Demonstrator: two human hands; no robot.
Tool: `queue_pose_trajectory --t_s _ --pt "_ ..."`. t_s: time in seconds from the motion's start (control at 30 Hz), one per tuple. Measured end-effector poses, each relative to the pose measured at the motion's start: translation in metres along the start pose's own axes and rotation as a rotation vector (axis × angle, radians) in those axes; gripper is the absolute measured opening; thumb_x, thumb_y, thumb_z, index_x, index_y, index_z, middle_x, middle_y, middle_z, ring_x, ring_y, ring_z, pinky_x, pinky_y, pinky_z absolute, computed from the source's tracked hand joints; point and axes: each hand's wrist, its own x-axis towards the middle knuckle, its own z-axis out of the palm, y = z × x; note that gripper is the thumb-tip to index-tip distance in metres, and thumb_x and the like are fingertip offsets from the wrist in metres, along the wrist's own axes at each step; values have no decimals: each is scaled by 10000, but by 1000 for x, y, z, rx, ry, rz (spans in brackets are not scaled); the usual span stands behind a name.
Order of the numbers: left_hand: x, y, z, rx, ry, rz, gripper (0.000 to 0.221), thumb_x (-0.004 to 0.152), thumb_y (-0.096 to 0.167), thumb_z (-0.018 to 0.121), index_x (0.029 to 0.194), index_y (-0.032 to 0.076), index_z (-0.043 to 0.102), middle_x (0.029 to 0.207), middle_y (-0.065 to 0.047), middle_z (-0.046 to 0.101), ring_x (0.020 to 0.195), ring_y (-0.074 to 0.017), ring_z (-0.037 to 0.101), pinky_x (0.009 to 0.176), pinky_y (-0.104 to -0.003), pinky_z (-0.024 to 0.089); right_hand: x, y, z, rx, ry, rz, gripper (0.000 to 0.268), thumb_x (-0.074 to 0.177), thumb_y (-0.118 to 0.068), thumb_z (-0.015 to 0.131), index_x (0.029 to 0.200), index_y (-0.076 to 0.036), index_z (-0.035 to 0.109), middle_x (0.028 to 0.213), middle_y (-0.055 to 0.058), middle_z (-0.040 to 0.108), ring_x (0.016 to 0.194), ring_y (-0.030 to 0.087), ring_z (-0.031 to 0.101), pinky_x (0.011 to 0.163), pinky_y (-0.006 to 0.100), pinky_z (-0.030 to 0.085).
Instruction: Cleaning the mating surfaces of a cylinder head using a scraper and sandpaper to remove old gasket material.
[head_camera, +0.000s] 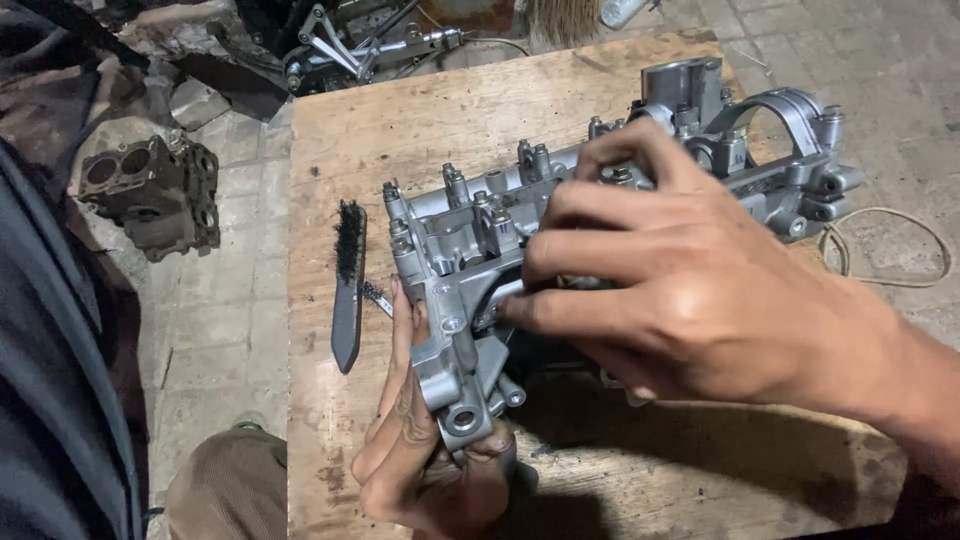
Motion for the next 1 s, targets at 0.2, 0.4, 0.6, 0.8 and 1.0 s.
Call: queue_pose_trajectory --t_s 0.2,0.4,0.6,0.8,1.0 --pt "3 7 -5 7 -38 -51 606 700 21 714 1277 -66 550 1035 -191 766 1249 -391 674 1310 -753 360 -1 0 2 11 21 2 180 887 -99 732 1022 -207 782 846 -54 672 815 172 572 1058 579 363" --pt "-1 4 -7 34 -93 -83 647 727 91 696 1348 -12 545 1409 -276 582 1478 -570 446 1289 -692 417 3 -6 -1 -19 53 -21 179 887 -78 712 999 -188 798 820 -48 680 804 179 586 1066 624 376" --pt "-1 6 -7 62 -100 -111 566 811 154 732 1335 29 560 1407 -277 593 1475 -554 461 1278 -667 441 3 -8 2 -37 78 -43 95 951 -174 699 960 -187 793 846 -42 712 813 189 604 1065 644 361" --pt "0 4 -5 64 -21 -49 519 833 152 695 1320 24 569 1367 -277 609 1434 -533 523 1297 -684 444 3 -14 -1 -79 69 -66 151 980 -218 690 885 -196 806 880 -48 747 831 189 616 1086 645 331" --pt "3 6 -4 15 -31 -48 517 815 118 684 1304 -9 571 1374 -289 594 1439 -531 515 1314 -703 412 4 -18 -4 -71 40 -95 221 982 -174 664 784 -169 761 805 -37 672 817 200 598 1094 664 332"
